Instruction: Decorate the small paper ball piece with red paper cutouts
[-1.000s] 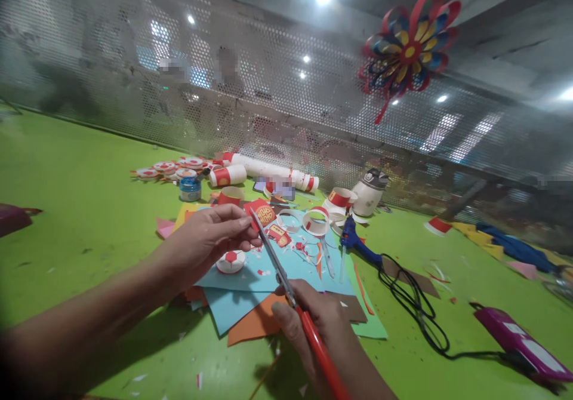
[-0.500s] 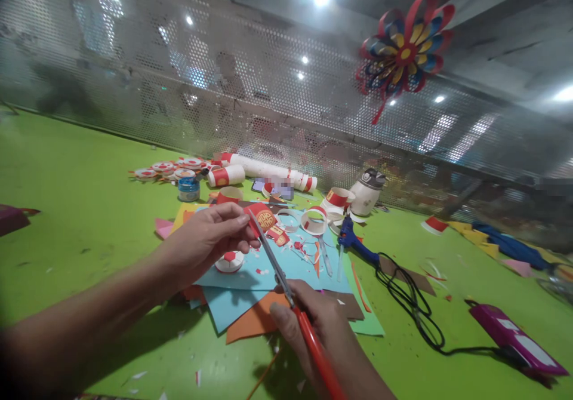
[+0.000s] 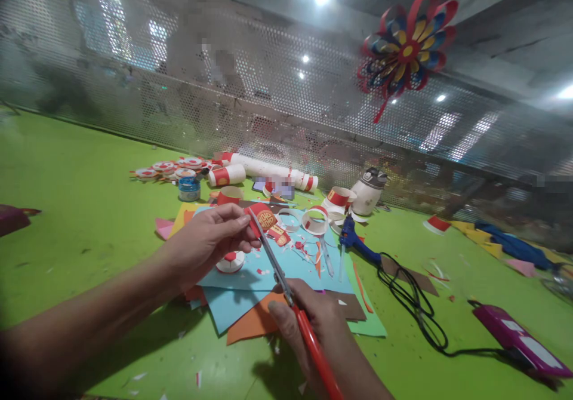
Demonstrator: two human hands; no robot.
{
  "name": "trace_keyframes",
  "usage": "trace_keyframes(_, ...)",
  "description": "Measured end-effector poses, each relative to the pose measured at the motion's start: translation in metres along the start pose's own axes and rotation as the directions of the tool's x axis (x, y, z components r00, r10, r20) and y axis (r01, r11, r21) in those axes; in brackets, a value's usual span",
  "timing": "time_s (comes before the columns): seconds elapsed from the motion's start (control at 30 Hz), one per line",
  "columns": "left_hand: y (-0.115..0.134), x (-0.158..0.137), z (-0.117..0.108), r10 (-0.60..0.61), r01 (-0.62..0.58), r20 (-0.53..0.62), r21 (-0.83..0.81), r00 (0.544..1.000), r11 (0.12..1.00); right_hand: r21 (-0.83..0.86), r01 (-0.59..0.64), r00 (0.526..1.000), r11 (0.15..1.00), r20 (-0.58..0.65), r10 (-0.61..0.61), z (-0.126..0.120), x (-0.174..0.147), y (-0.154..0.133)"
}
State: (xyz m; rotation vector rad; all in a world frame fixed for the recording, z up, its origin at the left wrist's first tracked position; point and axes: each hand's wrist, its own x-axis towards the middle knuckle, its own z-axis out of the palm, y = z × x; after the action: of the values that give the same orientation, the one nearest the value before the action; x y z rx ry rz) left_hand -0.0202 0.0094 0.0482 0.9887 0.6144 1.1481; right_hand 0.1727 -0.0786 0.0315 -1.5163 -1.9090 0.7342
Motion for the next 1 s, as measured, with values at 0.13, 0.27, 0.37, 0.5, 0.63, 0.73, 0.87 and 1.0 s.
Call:
trace_keyframes(0.13, 0.0006, -0.0002, 0.0005, -0.011, 0.011, -0.015, 0.000, 1.000, 1.000, 0.019, -0.003, 1.000, 1.000, -0.005, 0.004, 0.0015, 0.0007, 0.0007)
trace_keyframes(0.27, -0.0003, 0.0003, 0.0006, -0.001, 0.001, -0.002, 0.018, 1.000, 1.000, 0.015, 0.007, 1.000, 1.000, -0.025, -0.007, 0.0026, 0.0021, -0.0018)
trace_keyframes(0.37, -0.0006, -0.0004, 0.0012, 0.005, -0.005, 0.022, 0.024, 1.000, 1.000, 0.014, -0.007, 0.999, 1.000, -0.035, 0.008, 0.0021, 0.0029, -0.0040)
trace_keyframes(0.5, -0.0008, -0.0014, 0.0014, 0.003, -0.004, 0.033, 0.035, 0.999, 0.999, 0.000, -0.010, 1.000, 1.000, -0.007, 0.010, -0.0004, 0.0022, -0.0042)
trace_keyframes(0.63, -0.0019, -0.0015, 0.0014, -0.016, 0.015, 0.018, 0.060, 1.000, 0.998, -0.005, 0.000, 1.000, 1.000, -0.011, 0.000, -0.0014, 0.0011, -0.0021)
trace_keyframes(0.73, -0.0023, -0.0013, 0.0015, -0.017, 0.016, 0.015, 0.049, 1.000, 0.999, 0.011, 0.005, 1.000, 1.000, -0.017, -0.005, -0.0005, 0.0011, -0.0008)
trace_keyframes(0.87, -0.0022, -0.0011, 0.0012, -0.020, 0.019, 0.011, 0.052, 1.000, 0.998, -0.008, 0.022, 1.000, 1.000, 0.000, -0.022, 0.0003, 0.0016, -0.0010)
trace_keyframes(1.0, -0.0012, -0.0009, 0.0013, -0.025, 0.025, 0.002, 0.046, 1.000, 0.999, -0.003, 0.006, 1.000, 1.000, -0.008, -0.006, -0.0002, 0.0021, -0.0025)
